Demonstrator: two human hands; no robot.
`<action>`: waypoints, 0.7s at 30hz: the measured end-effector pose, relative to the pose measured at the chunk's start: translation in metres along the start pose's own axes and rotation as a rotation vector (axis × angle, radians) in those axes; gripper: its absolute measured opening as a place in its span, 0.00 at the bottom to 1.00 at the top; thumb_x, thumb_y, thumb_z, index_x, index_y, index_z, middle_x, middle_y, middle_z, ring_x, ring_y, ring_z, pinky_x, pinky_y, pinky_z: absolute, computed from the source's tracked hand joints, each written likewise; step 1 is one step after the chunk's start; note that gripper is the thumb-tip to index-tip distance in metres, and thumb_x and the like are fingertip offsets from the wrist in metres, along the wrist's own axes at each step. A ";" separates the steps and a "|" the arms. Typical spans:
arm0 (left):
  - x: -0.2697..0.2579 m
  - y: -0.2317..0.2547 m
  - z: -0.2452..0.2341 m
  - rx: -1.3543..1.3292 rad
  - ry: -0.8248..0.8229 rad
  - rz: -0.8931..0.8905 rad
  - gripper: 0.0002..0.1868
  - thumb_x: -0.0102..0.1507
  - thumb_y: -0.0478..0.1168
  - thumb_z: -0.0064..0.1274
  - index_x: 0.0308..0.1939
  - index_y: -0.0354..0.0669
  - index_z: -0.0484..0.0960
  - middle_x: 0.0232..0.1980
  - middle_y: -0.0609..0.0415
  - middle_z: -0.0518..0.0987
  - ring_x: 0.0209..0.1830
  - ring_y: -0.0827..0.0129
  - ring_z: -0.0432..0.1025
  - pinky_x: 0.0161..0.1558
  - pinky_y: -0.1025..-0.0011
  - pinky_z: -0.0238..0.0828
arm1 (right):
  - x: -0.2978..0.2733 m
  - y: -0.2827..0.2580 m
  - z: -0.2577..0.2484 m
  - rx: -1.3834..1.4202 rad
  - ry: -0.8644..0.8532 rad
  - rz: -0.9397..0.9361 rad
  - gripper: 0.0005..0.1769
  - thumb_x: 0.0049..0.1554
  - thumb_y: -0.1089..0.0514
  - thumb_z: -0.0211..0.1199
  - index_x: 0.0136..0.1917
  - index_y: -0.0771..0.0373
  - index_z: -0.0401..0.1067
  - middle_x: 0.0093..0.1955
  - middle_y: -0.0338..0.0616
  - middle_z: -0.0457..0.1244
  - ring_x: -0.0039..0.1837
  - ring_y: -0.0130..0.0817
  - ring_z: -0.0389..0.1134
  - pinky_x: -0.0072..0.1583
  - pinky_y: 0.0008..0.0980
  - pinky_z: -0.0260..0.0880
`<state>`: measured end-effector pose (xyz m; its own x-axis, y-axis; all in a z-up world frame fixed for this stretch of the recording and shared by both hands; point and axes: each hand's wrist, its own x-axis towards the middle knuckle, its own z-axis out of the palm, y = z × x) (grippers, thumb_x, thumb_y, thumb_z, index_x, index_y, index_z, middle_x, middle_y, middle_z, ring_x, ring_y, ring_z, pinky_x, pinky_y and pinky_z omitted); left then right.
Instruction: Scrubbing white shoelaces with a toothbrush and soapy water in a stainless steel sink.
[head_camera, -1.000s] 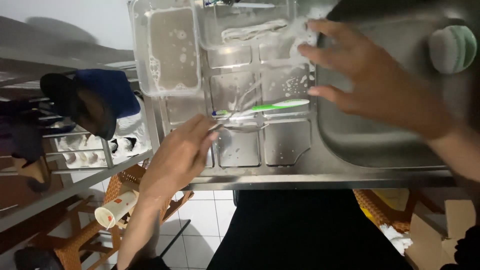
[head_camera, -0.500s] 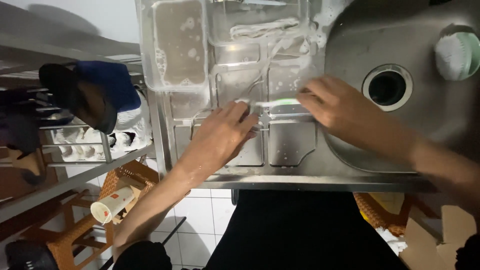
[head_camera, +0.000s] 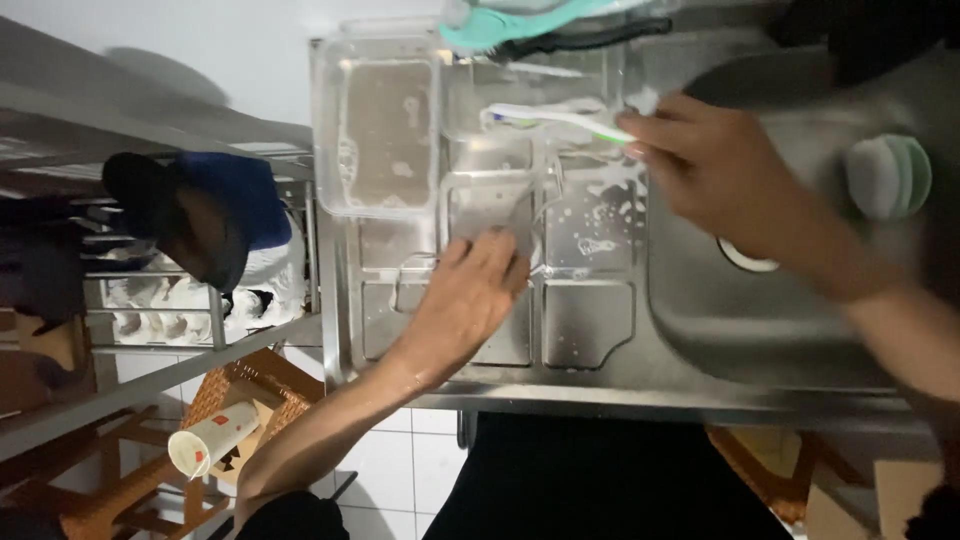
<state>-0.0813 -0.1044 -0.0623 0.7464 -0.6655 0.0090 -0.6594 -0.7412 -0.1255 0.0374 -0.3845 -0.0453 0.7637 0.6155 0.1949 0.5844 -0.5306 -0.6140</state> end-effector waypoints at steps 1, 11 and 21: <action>0.000 0.000 -0.006 0.007 0.004 -0.009 0.10 0.61 0.31 0.56 0.46 0.45 0.81 0.44 0.54 0.70 0.44 0.66 0.62 0.43 0.66 0.59 | 0.011 -0.002 0.007 -0.002 0.000 -0.012 0.14 0.68 0.67 0.57 0.65 0.71 0.75 0.45 0.48 0.61 0.39 0.41 0.61 0.43 0.39 0.56; -0.016 -0.006 -0.028 -0.098 -0.192 -0.068 0.10 0.66 0.33 0.48 0.52 0.39 0.74 0.42 0.55 0.69 0.42 0.66 0.61 0.45 0.65 0.59 | 0.058 0.004 0.030 -0.631 0.043 -0.289 0.19 0.56 0.73 0.62 0.61 0.70 0.75 0.50 0.43 0.57 0.47 0.35 0.61 0.30 0.31 0.59; 0.029 0.006 -0.033 -1.865 0.117 -0.345 0.03 0.72 0.35 0.44 0.47 0.39 0.69 0.30 0.51 0.80 0.29 0.67 0.78 0.35 0.74 0.81 | -0.021 -0.034 0.018 0.538 -0.003 0.265 0.13 0.63 0.57 0.64 0.57 0.67 0.77 0.46 0.46 0.71 0.42 0.30 0.72 0.44 0.25 0.75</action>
<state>-0.0661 -0.1309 -0.0298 0.8920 -0.4312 -0.1358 0.1933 0.0922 0.9768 -0.0034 -0.3691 -0.0420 0.8631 0.5047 -0.0198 0.1521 -0.2970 -0.9427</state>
